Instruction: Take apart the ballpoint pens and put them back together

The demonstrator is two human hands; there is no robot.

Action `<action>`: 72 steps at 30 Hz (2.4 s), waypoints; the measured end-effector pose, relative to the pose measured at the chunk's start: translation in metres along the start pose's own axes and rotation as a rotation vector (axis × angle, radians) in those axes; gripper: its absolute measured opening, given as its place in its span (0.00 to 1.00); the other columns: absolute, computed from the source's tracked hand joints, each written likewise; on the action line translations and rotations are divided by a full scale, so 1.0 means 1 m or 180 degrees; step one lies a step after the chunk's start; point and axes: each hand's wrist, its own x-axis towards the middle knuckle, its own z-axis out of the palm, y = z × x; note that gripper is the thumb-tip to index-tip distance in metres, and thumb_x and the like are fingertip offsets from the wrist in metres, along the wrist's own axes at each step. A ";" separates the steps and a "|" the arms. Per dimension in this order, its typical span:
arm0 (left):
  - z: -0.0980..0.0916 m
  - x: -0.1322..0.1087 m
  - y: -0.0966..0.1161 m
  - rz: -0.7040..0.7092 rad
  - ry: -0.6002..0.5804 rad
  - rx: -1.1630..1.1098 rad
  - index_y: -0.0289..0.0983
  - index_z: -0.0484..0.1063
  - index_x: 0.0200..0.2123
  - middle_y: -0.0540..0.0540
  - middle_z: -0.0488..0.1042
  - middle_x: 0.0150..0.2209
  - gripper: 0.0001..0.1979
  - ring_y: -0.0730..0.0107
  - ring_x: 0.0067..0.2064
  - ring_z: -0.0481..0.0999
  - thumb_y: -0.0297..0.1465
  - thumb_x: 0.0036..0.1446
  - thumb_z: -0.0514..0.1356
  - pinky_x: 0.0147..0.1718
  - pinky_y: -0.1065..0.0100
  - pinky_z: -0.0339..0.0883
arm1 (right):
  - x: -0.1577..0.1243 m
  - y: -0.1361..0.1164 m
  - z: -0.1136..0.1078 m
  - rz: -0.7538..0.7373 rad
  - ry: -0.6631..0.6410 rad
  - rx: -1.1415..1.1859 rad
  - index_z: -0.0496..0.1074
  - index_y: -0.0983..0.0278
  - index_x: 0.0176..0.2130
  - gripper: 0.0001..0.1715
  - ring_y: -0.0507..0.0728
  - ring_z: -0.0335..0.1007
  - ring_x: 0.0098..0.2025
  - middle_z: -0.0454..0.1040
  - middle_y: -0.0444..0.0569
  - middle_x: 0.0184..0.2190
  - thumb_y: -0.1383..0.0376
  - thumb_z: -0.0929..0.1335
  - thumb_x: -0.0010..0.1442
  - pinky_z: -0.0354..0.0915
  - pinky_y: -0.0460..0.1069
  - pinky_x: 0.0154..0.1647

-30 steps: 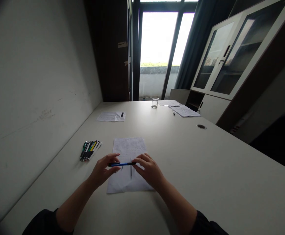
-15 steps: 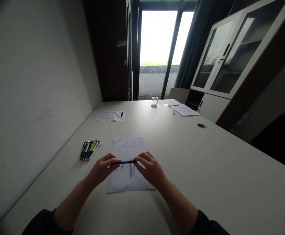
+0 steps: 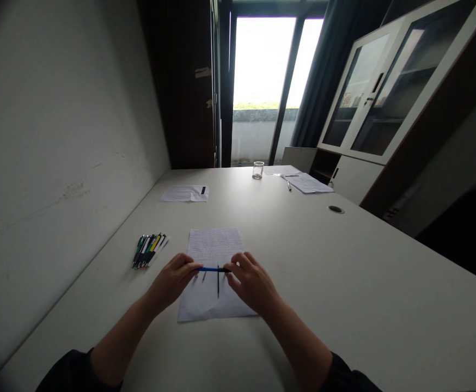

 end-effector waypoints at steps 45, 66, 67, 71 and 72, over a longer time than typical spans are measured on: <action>0.005 0.000 0.006 -0.0111 0.0094 -0.0700 0.40 0.71 0.48 0.45 0.70 0.41 0.10 0.70 0.40 0.72 0.30 0.66 0.55 0.41 0.67 0.70 | -0.006 -0.003 0.003 0.0425 -0.0010 0.1397 0.74 0.59 0.49 0.14 0.54 0.67 0.32 0.74 0.48 0.34 0.62 0.70 0.62 0.68 0.49 0.38; -0.002 -0.001 -0.005 -0.0281 0.0137 -0.0974 0.39 0.74 0.46 0.45 0.74 0.39 0.09 0.69 0.40 0.76 0.31 0.64 0.57 0.40 0.67 0.73 | -0.006 -0.008 -0.009 0.1221 0.0467 0.1813 0.78 0.63 0.41 0.13 0.55 0.73 0.29 0.78 0.49 0.30 0.57 0.69 0.62 0.69 0.47 0.31; -0.002 -0.001 -0.006 -0.0287 0.0164 -0.0965 0.39 0.74 0.46 0.45 0.74 0.39 0.09 0.69 0.40 0.76 0.31 0.64 0.57 0.40 0.67 0.73 | -0.006 -0.007 -0.009 0.1239 0.0490 0.1835 0.78 0.63 0.41 0.13 0.55 0.73 0.29 0.78 0.49 0.30 0.57 0.69 0.61 0.69 0.48 0.31; -0.002 -0.002 -0.009 -0.0343 0.0247 -0.0925 0.39 0.74 0.45 0.45 0.75 0.39 0.08 0.68 0.40 0.76 0.31 0.64 0.57 0.40 0.68 0.73 | -0.005 -0.006 -0.007 0.1319 0.0509 0.1866 0.78 0.62 0.41 0.14 0.55 0.73 0.29 0.79 0.49 0.30 0.56 0.69 0.61 0.70 0.48 0.32; -0.003 -0.002 -0.009 -0.0360 0.0259 -0.0920 0.39 0.74 0.45 0.45 0.75 0.38 0.08 0.68 0.39 0.76 0.31 0.64 0.57 0.40 0.68 0.72 | -0.005 -0.006 -0.007 0.1334 0.0508 0.1870 0.78 0.62 0.41 0.14 0.54 0.72 0.29 0.79 0.49 0.30 0.56 0.69 0.61 0.70 0.48 0.32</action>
